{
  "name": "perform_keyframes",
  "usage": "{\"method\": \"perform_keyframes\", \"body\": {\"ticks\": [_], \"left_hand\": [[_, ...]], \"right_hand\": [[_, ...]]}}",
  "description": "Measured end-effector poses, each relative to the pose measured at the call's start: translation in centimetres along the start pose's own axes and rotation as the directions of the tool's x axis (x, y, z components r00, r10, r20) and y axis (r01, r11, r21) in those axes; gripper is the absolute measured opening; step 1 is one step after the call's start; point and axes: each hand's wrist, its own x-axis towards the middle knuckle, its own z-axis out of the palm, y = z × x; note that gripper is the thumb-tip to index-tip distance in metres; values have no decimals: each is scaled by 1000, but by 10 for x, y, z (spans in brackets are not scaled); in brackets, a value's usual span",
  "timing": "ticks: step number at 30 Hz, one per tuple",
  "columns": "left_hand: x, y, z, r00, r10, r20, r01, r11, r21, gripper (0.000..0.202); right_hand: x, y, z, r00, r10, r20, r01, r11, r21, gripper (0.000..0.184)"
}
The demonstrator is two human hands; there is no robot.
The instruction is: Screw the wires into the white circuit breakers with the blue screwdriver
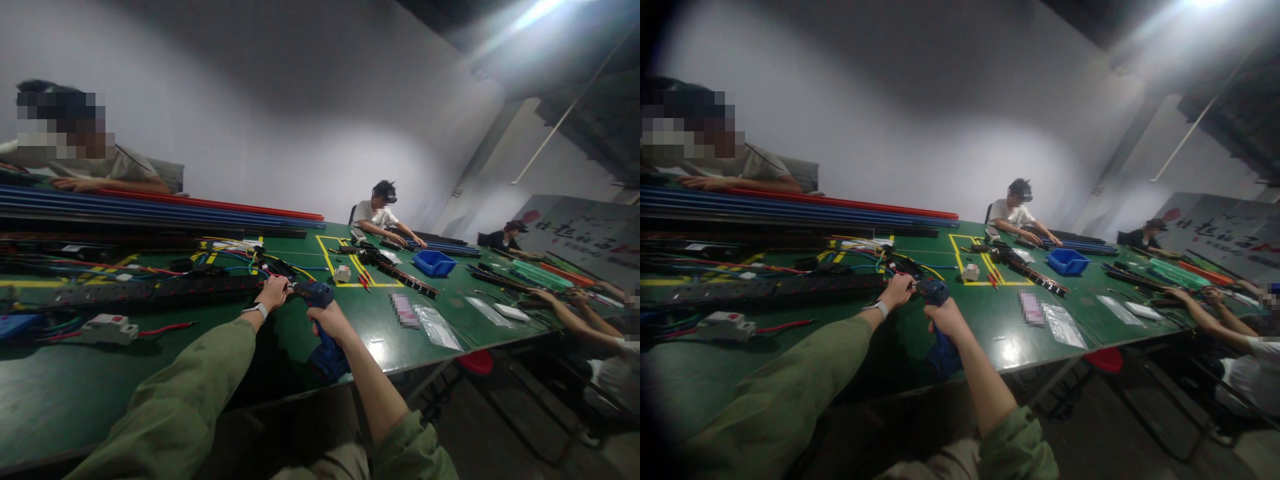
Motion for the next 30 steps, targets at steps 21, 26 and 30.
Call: {"method": "perform_keyframes", "body": {"ticks": [21, 26, 30], "left_hand": [[1, 0, 1, 1000, 14, 12, -14, 998, 61, 21], [1, 0, 1, 1000, 12, 17, -13, 999, 43, 23], [0, 4, -3, 1000, 3, 26, -5, 999, 48, 23]], "right_hand": [[-4, -3, -2, 1000, -10, -13, 9, 999, -38, 9], [-1, 0, -2, 1000, -6, -13, 6, 1000, -5, 11], [-2, -1, -1, 1000, -3, -20, 3, 1000, 13, 15]]}}
